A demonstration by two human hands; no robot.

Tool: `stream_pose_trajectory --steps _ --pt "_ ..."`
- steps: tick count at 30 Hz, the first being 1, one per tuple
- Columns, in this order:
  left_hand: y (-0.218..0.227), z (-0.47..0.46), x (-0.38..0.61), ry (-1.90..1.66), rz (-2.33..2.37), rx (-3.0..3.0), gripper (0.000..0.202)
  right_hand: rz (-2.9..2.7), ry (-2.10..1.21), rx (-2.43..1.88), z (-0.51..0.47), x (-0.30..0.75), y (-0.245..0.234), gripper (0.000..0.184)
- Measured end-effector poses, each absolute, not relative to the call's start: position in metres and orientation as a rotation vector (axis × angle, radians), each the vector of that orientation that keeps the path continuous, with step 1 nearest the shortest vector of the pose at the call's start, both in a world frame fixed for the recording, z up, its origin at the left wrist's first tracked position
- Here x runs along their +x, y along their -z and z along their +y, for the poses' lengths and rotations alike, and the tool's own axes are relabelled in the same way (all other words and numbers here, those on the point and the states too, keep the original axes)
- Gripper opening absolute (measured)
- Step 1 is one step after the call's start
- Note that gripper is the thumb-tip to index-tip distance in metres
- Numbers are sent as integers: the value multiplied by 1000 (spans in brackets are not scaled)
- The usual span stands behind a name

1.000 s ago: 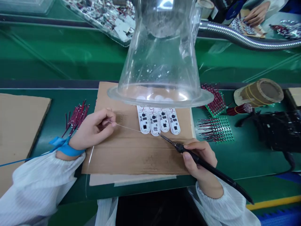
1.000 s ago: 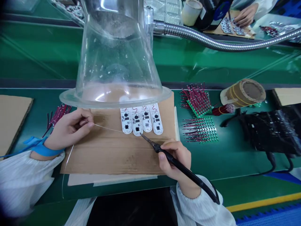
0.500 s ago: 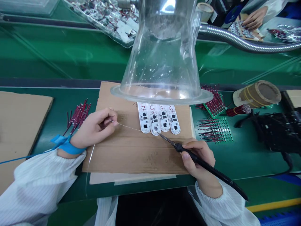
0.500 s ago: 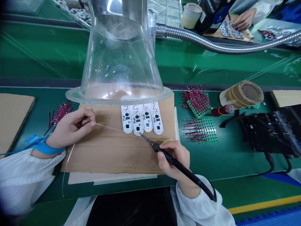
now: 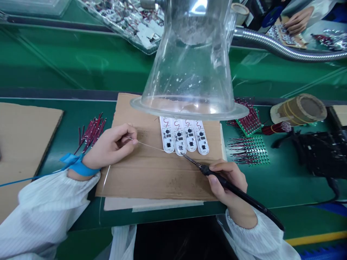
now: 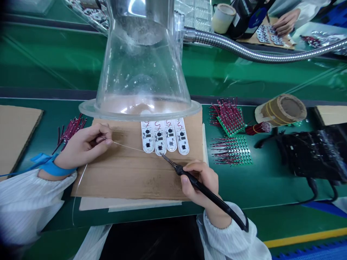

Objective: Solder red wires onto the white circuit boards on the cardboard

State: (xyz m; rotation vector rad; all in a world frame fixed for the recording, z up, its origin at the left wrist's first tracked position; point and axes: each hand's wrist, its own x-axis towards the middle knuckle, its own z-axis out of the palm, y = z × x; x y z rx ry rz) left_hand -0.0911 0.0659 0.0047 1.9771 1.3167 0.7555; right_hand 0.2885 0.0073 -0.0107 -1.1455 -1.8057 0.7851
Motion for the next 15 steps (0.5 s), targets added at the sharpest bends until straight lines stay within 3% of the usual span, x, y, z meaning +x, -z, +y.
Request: stream_pose_trajectory --steps 15 --pt "-4 64 -92 -761 1346 1892 11 -1654 -821 -1150 3 290 14 11"
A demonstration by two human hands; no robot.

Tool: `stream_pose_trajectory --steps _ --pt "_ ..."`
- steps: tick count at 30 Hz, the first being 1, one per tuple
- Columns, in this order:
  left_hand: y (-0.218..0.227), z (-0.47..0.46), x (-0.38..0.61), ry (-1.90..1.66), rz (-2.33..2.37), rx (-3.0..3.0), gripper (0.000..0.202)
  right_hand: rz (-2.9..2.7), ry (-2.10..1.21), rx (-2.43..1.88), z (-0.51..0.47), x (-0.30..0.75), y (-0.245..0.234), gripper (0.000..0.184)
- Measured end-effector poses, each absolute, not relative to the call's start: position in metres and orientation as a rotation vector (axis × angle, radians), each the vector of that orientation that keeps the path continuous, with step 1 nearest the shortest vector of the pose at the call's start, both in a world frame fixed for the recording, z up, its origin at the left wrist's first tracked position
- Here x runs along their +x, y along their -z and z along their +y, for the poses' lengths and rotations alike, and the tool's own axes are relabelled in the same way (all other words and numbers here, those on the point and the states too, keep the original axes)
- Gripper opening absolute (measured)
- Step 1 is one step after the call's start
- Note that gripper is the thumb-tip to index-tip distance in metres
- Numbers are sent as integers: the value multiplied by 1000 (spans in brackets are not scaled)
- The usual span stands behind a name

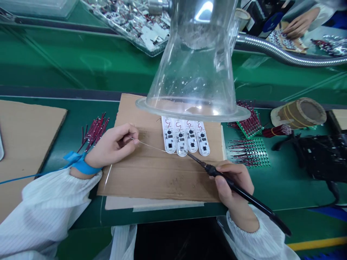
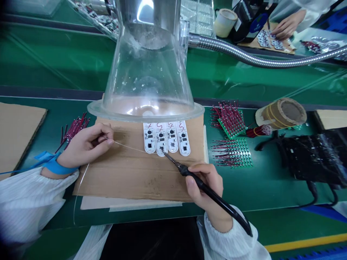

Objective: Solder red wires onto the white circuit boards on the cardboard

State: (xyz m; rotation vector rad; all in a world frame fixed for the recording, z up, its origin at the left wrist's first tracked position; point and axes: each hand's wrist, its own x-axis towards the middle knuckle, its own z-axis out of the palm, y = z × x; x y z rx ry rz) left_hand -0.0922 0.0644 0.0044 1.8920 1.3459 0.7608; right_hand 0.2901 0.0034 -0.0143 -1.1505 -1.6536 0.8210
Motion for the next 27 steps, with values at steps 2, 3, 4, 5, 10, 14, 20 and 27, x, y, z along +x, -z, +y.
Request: stream_pose_trajectory --steps 2,3,4,5,10,14,20,27 --pt "-6 64 -92 -835 1372 1869 12 -1566 -827 -1170 2 285 17 13" --pt "-7 65 -92 -883 1389 1860 12 -1553 -829 -1182 2 282 19 13" --pt "-8 65 -92 -924 1404 1855 13 -1554 -827 -1194 3 279 20 13" --pt "-9 65 -92 -953 1416 1850 14 -1567 -824 -1204 3 276 22 12" --pt "-11 67 -91 -904 1445 1805 12 -1622 -838 -1192 7 269 23 7" --pt "-12 67 -90 -881 1449 1789 11 -1678 -819 -1180 9 267 18 6" --pt "-10 68 -90 -833 1446 1838 10 -1713 -757 -1215 12 264 16 9" --pt "-9 68 -91 -817 1441 1831 11 -1666 -796 -1190 8 270 24 7"
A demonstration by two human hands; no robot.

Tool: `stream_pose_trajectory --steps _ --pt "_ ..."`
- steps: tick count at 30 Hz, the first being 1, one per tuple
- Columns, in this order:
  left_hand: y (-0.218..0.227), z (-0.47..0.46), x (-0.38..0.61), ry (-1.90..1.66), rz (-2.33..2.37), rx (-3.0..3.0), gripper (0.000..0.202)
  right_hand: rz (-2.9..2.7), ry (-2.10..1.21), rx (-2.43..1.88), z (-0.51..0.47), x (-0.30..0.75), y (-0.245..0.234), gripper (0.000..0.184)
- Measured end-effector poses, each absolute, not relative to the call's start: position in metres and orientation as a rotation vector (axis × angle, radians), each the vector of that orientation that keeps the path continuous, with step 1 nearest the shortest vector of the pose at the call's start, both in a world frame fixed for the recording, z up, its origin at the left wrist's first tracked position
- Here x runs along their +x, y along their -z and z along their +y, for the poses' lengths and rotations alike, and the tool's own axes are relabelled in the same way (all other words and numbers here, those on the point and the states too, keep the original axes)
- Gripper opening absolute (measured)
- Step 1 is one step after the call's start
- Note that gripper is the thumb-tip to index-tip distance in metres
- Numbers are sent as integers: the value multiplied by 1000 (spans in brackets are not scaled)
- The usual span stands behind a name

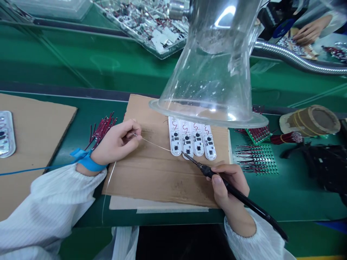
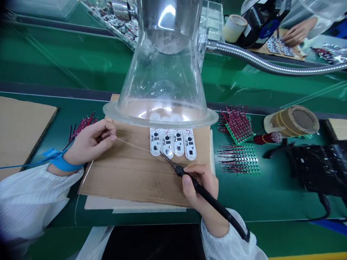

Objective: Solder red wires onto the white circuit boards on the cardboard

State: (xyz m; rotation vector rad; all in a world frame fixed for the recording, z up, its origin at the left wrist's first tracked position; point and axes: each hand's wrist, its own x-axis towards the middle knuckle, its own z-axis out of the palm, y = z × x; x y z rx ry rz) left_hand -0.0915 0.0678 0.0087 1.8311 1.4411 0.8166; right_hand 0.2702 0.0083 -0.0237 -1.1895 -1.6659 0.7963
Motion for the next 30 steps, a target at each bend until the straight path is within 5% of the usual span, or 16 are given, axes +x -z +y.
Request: stream_pose_trajectory --steps 30 --pt "-4 68 -93 -828 1408 1830 10 -1841 -771 -1223 11 266 15 10"
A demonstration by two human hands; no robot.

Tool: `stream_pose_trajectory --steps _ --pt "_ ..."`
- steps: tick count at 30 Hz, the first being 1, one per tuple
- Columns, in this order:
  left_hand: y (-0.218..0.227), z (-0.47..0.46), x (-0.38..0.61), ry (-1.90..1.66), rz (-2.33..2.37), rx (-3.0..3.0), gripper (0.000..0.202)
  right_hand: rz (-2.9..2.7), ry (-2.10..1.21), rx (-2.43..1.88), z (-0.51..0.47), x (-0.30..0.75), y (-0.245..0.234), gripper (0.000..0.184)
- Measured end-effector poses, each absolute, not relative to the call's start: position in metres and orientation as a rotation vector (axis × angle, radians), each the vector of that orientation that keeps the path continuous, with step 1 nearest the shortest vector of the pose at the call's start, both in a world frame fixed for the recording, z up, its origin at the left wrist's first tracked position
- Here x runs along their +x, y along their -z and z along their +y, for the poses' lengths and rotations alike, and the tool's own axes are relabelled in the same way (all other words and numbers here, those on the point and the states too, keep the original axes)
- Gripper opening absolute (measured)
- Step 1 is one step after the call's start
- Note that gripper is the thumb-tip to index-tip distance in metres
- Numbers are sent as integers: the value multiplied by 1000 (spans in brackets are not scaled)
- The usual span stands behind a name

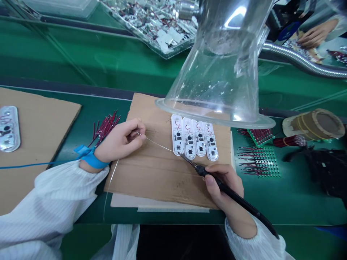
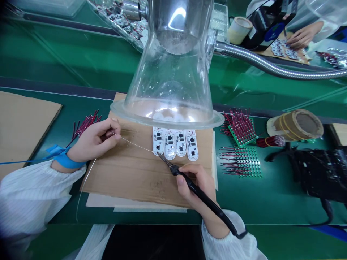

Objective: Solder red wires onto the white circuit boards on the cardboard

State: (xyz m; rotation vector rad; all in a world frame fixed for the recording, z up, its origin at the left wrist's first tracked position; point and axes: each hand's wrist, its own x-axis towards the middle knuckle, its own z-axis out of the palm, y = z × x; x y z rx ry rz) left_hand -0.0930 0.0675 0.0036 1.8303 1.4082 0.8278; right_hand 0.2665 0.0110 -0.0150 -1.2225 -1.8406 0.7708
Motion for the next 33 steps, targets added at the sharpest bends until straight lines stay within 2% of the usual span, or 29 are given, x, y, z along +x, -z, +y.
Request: stream_pose_trajectory --steps 9,14,20,33 --pt "-4 67 -93 -825 1396 1827 10 -1862 -802 -1196 14 266 16 13" --pt "-9 65 -90 -873 1318 1910 11 -1663 -800 -1206 2 280 26 14" --pt "-11 56 -66 -863 1292 1974 11 -1533 -785 -1214 -9 294 29 7" --pt "-1 57 -63 -830 1296 1950 10 -1721 -791 -1225 -3 289 24 6"
